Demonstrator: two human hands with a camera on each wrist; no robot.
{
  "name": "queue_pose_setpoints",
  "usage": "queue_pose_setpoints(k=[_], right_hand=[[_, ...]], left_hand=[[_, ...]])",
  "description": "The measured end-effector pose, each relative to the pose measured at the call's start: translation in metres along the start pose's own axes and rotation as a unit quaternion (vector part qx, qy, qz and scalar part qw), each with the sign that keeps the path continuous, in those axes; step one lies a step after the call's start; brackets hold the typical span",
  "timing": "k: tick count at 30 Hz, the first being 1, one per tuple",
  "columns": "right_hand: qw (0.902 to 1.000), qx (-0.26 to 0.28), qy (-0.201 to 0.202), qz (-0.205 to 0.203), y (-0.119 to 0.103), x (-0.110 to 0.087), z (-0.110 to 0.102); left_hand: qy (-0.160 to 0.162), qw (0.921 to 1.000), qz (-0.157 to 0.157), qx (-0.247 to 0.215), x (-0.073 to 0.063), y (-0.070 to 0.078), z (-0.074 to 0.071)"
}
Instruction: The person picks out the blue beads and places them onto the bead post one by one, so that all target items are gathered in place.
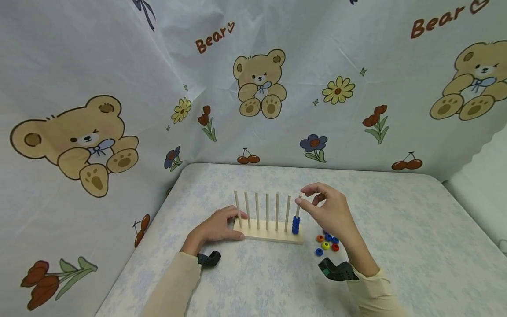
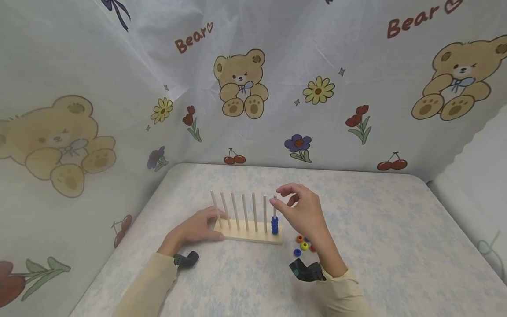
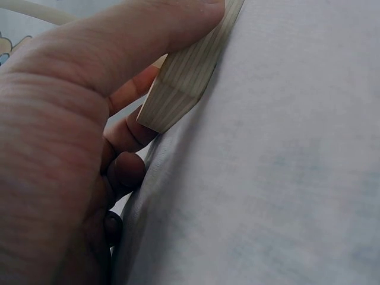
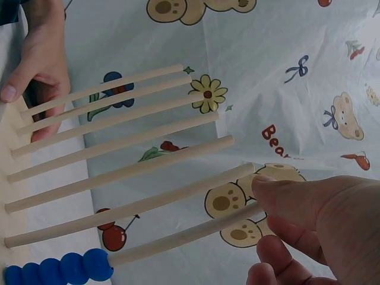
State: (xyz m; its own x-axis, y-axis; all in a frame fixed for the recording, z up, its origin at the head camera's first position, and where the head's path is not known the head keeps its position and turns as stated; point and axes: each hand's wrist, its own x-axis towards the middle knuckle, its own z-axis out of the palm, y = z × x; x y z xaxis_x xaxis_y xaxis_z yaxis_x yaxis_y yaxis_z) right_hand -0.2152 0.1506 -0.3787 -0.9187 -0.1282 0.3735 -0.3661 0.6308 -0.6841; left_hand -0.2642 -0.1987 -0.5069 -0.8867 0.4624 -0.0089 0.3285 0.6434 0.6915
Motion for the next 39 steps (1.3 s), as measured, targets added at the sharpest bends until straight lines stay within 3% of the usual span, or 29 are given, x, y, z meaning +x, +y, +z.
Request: queue_pose_setpoints(k=[16, 31, 39], right_hand=[[0.9992, -0.006, 0.034, -0.021, 0.001, -0.002, -0.013], [0.998, 0.009, 0.054, -0.031, 0.0, 0.001, -0.027], [0.9979, -0.016, 0.063, -0.003, 0.005, -0.004, -0.036]], left_hand=[[-0.008, 0.9997, -0.001, -0.024, 0.001, 0.003, -0.004], [-0.007, 0.9998, -0.006, -0.015, 0.002, 0.005, -0.009], [-0.009, 0.9998, -0.004, -0.019, 0.0, 0.004, -0.003]])
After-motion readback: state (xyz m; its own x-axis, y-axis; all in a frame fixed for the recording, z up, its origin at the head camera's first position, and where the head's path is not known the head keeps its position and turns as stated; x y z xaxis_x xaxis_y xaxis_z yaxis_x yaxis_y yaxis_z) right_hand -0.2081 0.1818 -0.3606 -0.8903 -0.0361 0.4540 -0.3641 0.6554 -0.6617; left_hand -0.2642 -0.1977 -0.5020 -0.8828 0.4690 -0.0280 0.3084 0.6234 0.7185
